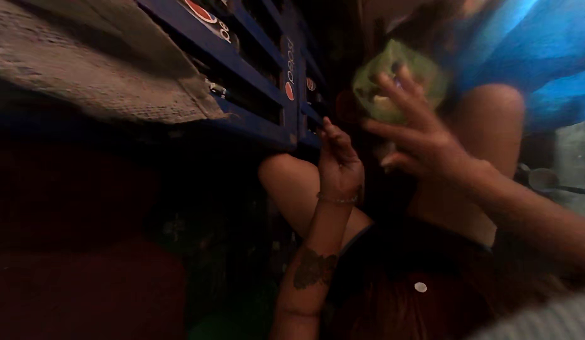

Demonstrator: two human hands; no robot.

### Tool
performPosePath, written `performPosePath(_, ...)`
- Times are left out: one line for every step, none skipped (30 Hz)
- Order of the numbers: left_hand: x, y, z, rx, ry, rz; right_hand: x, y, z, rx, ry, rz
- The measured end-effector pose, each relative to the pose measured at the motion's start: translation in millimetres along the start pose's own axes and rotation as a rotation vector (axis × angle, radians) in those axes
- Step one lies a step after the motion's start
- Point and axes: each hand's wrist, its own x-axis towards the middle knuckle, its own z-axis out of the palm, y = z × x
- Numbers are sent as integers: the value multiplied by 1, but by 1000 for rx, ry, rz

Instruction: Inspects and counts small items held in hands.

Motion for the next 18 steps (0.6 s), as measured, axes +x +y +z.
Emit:
performPosePath(-1, 5, -4, -40, -39, -17, 1, 11, -4, 31, 64, 8)
performPosePath(-1, 9, -8, -76, -79, -20, -1, 32, -3, 67, 153, -11)
performPosePath(-1, 12, -11, -97, -124, -17, -7, 64, 6, 109, 256, -47)
performPosePath(-2, 15, -13, -111, -166, -21, -12, 88, 10, 162, 328, -57)
performPosePath(-2, 18, -14, -127, -186, -29, -16, 102, 11, 235, 374, -32)
performPosePath(-3, 20, -15, -131, -198, -40, -16, 102, 7, 330, 393, 42)
performPosePath(-4, 23, -17, -127, -205, -52, -12, 89, 1, 415, 402, 164)
performPosePath(-4, 25, -18, -133, -204, -72, -2, 67, -7, 440, 395, 343)
performPosePath(-5, 27, -20, -133, -198, -89, 8, 49, -10, 425, 374, 552)
performPosePath(-5, 28, -21, -131, -187, -103, 20, 32, -12, 402, 316, 779)
performPosePath(-6, 30, -23, -123, -168, -112, 31, 18, -12, 424, 214, 987)
performPosePath(-8, 31, -25, -106, -140, -110, 26, 25, -1, 432, 193, 1023)
performPosePath(-12, 33, -28, -90, -101, -102, 5, 49, 21, 442, 269, 899)
performPosePath(-13, 36, -30, -69, -75, -109, -10, 65, 36, 476, 312, 789)
performPosePath(-12, 36, -32, -50, -54, -124, -17, 71, 40, 480, 309, 750)
performPosePath(-12, 38, -38, -31, -22, -147, -19, 68, 37, 481, 277, 756)
performPosePath(-9, 43, -48, 22, 28, -172, -22, 64, 32, 478, 255, 758)
performPosePath(6, 50, -65, 135, 79, -180, -22, 70, 30, 449, 253, 714)
